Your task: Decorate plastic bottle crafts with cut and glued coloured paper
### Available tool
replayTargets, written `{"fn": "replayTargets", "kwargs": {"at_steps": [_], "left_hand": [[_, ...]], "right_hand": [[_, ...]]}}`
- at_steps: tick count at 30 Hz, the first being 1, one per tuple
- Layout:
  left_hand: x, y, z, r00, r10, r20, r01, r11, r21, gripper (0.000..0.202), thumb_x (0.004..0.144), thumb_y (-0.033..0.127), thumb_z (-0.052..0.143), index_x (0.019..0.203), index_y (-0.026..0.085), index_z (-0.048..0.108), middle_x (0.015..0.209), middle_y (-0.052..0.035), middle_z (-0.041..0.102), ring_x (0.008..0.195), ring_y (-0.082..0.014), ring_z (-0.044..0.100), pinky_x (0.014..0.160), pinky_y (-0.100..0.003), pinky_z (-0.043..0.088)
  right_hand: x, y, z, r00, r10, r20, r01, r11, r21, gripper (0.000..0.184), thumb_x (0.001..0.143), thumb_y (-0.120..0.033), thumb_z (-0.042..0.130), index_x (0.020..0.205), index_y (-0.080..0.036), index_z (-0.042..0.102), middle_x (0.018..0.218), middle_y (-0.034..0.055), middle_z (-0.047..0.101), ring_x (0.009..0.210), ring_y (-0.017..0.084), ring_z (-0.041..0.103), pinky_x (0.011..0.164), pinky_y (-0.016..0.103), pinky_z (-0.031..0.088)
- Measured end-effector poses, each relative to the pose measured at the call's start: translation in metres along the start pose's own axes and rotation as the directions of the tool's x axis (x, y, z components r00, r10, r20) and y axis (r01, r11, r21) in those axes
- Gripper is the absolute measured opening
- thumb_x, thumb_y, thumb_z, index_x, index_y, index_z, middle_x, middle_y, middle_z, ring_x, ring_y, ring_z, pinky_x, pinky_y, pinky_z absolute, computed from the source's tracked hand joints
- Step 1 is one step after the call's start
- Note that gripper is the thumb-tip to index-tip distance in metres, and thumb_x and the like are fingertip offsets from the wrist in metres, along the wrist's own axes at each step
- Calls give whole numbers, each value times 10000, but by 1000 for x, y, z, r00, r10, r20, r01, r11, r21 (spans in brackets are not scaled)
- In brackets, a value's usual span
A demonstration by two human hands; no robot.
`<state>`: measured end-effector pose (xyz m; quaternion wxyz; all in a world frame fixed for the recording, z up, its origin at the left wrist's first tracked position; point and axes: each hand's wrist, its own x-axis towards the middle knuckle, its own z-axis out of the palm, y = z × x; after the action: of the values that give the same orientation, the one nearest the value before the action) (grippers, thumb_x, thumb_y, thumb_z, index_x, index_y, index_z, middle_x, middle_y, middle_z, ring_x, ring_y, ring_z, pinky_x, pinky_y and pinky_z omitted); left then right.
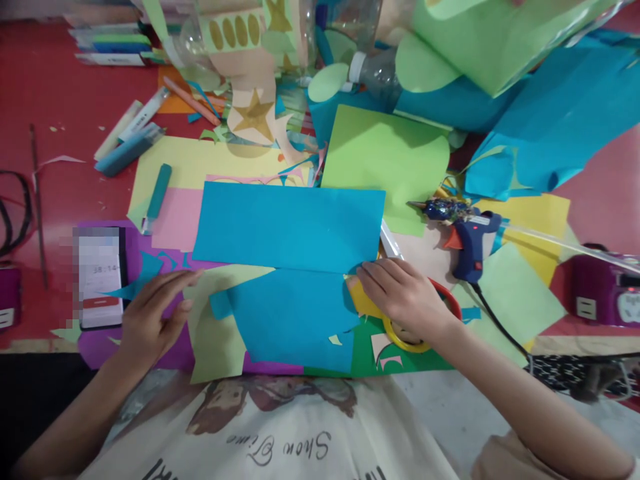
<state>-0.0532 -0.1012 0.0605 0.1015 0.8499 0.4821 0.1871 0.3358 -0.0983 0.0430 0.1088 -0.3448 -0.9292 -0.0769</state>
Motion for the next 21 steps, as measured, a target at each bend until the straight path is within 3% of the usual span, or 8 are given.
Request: {"fn": "replayTargets", "kwargs": {"at_steps": [3, 5, 7, 10, 13, 17, 19, 21], "left_hand": [[1, 20, 12, 997, -8, 81, 43, 901, -432, 323, 998, 255, 412, 1278, 314, 563, 927, -6, 728, 727, -119, 687, 662, -212, 564], [6, 33, 25, 982, -26, 187, 137, 781, -610, 355, 1004, 315, 412, 1339, 341, 527, 1092, -36, 728, 869, -147, 713, 726, -239, 587], [15, 42, 37, 962, -35, 269, 237, 595, -768, 448, 990, 418, 432, 1429, 327, 452, 1314, -96, 647, 1079, -224, 688, 804, -312, 611], [40, 51, 51, 889, -97, 448, 458, 257, -851, 719, 909, 635, 440, 1494, 220, 381, 1440, -183, 533, 1208, -332, 623, 845, -416, 621], [66, 56, 57, 804, -171, 570, 586, 54, -809, 711, 894, 571, 475, 1497, 211, 359, 1458, -163, 518, 1229, -331, 607, 908, -447, 595], [89, 56, 66, 749, -393, 533, 577, -7, -817, 573, 893, 401, 419, 1437, 221, 405, 1407, -107, 576, 1218, -308, 611, 908, -480, 582], [98, 49, 71, 777, -464, 424, 506, 62, -860, 580, 849, 378, 436, 1400, 199, 436, 1396, -104, 585, 1261, -308, 576, 961, -473, 553], [106, 38, 73, 803, -519, 292, 426, 157, -891, 603, 799, 337, 433, 1385, 198, 444, 1368, -89, 607, 1285, -298, 554, 1007, -455, 522]], "right_hand": [[7, -1, 0, 994, 95, -55, -91, 992, 84, 115, 915, -110, 553, 924, -170, 651, 827, 64, 741, 752, 191, 680, 666, 315, 540], [15, -4, -2, 976, 206, -77, -189, 964, 187, 98, 914, -122, 551, 902, -190, 620, 779, 48, 727, 709, 178, 671, 639, 303, 547], [25, -11, -7, 953, 285, -98, -245, 922, 299, 91, 906, -116, 547, 906, -198, 586, 797, 56, 728, 728, 177, 679, 658, 302, 566], [36, -29, -13, 945, 305, -116, -225, 866, 446, 115, 904, -112, 537, 953, -210, 575, 855, 69, 738, 828, 188, 705, 718, 315, 589], [44, -47, -15, 956, 272, -105, -181, 836, 518, 158, 913, -110, 515, 1005, -209, 598, 918, 71, 748, 899, 188, 712, 766, 326, 597], [50, -52, -13, 984, 176, -34, -118, 778, 617, 171, 974, -261, 480, 1038, -185, 618, 1072, 106, 735, 1034, 196, 689, 851, 343, 599], [52, -43, -11, 962, 274, 18, -222, 736, 639, 247, 980, -349, 474, 1105, -179, 604, 1190, 142, 690, 1143, 228, 648, 921, 390, 579], [52, -29, -8, 888, 456, 58, -388, 675, 627, 293, 974, -350, 487, 1204, -188, 565, 1299, 167, 623, 1231, 256, 597, 971, 430, 552]]}}
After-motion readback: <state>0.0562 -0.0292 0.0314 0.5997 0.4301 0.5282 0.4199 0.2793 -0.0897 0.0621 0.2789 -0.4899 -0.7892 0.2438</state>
